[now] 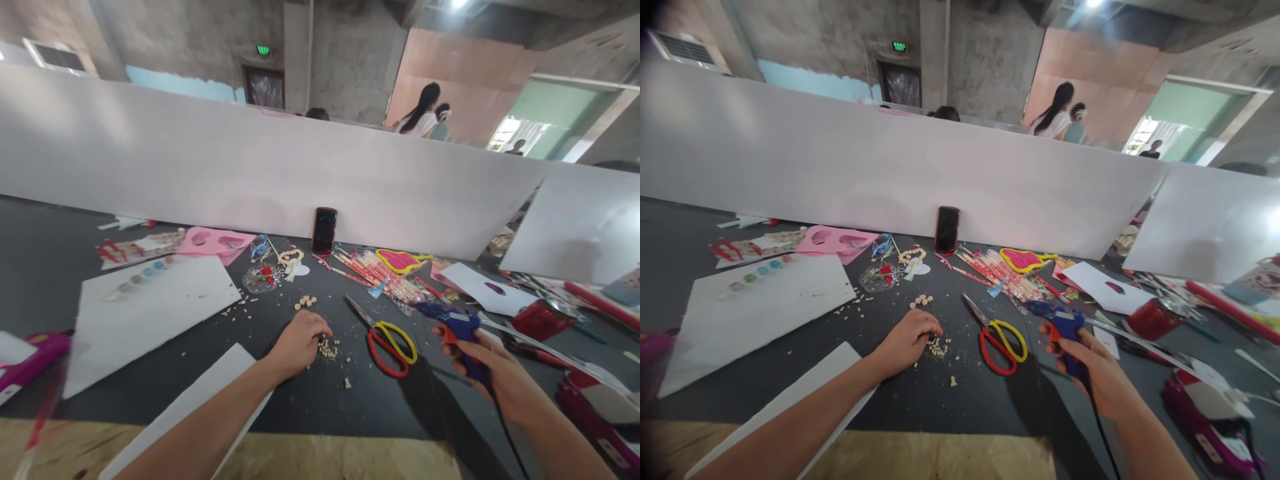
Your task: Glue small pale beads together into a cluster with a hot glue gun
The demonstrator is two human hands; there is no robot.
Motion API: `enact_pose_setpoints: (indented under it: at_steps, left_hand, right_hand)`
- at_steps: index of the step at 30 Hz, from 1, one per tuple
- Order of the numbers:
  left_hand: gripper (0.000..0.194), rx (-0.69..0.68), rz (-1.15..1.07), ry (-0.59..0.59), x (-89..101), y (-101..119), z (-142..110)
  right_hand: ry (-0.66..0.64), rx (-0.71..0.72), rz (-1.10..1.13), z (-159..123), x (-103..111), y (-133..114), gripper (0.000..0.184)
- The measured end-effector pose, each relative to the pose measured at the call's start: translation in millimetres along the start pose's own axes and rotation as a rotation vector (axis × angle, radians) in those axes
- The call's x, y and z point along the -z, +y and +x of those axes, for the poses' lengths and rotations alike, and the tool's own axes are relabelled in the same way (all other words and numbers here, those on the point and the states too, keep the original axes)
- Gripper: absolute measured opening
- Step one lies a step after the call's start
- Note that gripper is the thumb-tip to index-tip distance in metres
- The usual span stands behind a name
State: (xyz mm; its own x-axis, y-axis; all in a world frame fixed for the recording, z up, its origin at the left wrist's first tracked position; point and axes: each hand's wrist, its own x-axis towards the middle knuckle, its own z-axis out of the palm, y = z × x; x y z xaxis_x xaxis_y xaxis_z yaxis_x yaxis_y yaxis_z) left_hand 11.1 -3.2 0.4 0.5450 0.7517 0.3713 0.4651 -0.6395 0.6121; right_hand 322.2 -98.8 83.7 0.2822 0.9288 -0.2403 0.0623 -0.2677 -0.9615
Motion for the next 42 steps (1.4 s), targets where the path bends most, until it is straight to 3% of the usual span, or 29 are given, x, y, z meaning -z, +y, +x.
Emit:
enact_pose_setpoints:
  at_steps: [6, 11, 17, 23, 31, 42]
  left_hand:
    - [0.024, -0.033, 0.041, -0.040, 1.9, 2.3, -0.6]
    - [0.023, -0.041, 0.078, -0.095, 5.3, 6.7, -0.8]
    - [0.021, -0.057, 0.132, -0.164, 6.2, 3.7, -0.5]
    - [0.020, -0.043, 0.168, -0.218, 8.4, 8.6, -1.1]
    - [0.016, 0.033, 0.146, -0.190, 7.5, 15.3, 1.0]
    - [0.017, 0.034, 0.114, -0.130, 3.4, 16.1, 1.3]
  right_hand:
    - [-0.154, 0.088, 0.187, 10.2, -34.4, -7.8, 0.026]
    - [-0.173, 0.084, 0.234, 15.8, -52.3, 1.7, 0.032]
    - [-0.235, 0.037, 0.349, 20.5, -52.5, 20.0, 0.024]
    - [-0.260, 0.046, 0.290, 21.1, -55.7, 27.6, 0.027]
    - [-0.249, 0.060, 0.267, 18.4, -60.3, 29.7, 0.033]
    - [-0.232, 0.055, 0.279, 19.6, -61.3, 33.6, 0.040]
